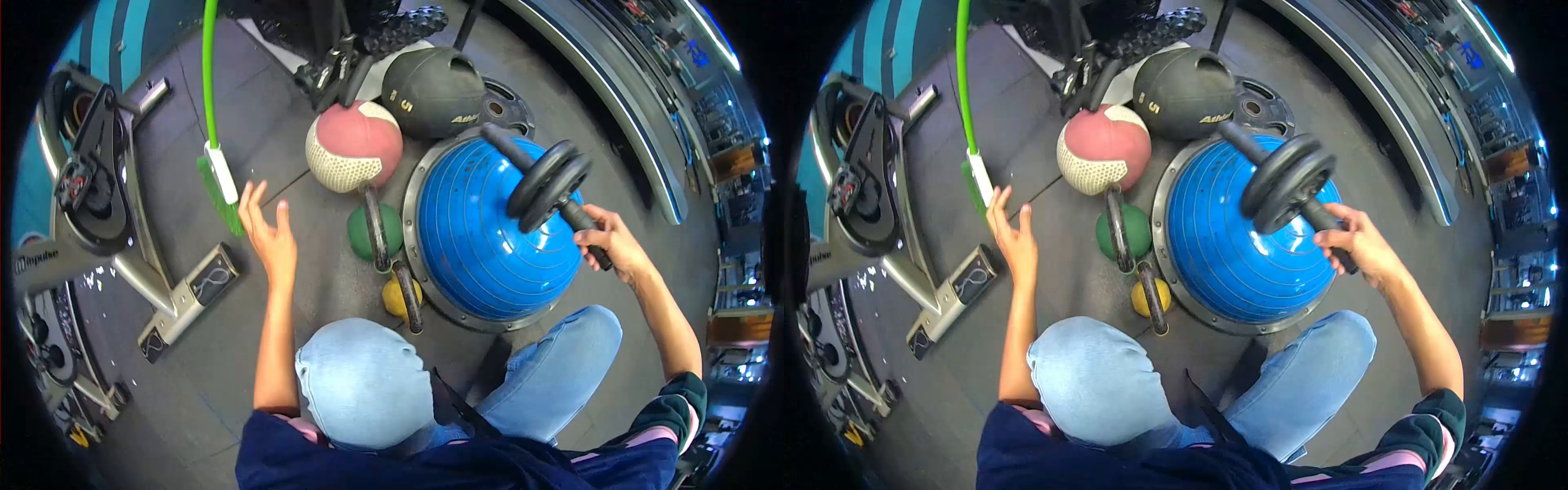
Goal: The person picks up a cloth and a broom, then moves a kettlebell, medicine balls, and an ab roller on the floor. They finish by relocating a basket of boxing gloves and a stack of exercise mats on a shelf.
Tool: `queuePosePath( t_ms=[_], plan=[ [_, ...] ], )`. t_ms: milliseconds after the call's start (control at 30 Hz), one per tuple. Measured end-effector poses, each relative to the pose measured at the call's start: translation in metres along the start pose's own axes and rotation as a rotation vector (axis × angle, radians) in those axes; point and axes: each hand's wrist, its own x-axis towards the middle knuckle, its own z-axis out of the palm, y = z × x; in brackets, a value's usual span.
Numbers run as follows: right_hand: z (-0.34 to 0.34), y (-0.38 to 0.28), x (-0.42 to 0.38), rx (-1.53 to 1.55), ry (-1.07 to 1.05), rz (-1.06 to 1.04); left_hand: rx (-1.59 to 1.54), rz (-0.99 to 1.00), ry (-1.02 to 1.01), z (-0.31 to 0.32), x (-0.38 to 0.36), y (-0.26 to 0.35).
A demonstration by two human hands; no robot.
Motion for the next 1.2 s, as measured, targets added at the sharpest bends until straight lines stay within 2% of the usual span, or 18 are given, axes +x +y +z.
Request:
queuePosePath(
  t_ms=[133,267,367,500,600,667,800,833,1000,1133,1200],
  plan=[
    [-0.035,0.010,0.026,0.108,0.200,-0.034,-0.092,-0.022,-0.152,0.033,0.053,0.026],
    [-0.063,0.026,0.102,0.216,0.265,-0.111,-0.075,-0.026,-0.227,0.039,0.043,0.011],
    [-0.081,0.036,0.188,0.184,0.301,-0.146,-0.023,-0.210,-0.284,0.015,0.005,-0.016],
    [-0.101,0.052,0.302,0.026,0.357,-0.237,0.153,-0.225,-0.232,-0.047,-0.081,-0.090],
    [-0.101,0.059,0.358,-0.291,0.522,-0.259,0.197,-0.518,-0.119,-0.101,-0.148,-0.090],
    [-0.100,0.067,0.384,-0.354,0.486,-0.281,0.286,-0.589,-0.130,-0.145,-0.196,-0.109],
    [-0.086,0.085,0.427,-0.419,0.461,-0.370,0.407,-0.524,-0.064,-0.206,-0.275,-0.137],
    [-0.082,0.086,0.432,-0.410,0.452,-0.396,0.440,-0.505,-0.054,-0.209,-0.279,-0.132],
    [-0.090,0.078,0.441,-0.591,0.257,-0.444,0.465,-0.687,0.006,-0.194,-0.295,-0.103],
    [-0.085,0.063,0.435,-0.699,0.144,-0.338,0.482,-0.678,-0.041,-0.186,-0.290,-0.093],
    [-0.076,0.063,0.437,-0.696,0.194,-0.374,0.487,-0.663,-0.066,-0.184,-0.287,-0.089]
  ],
)
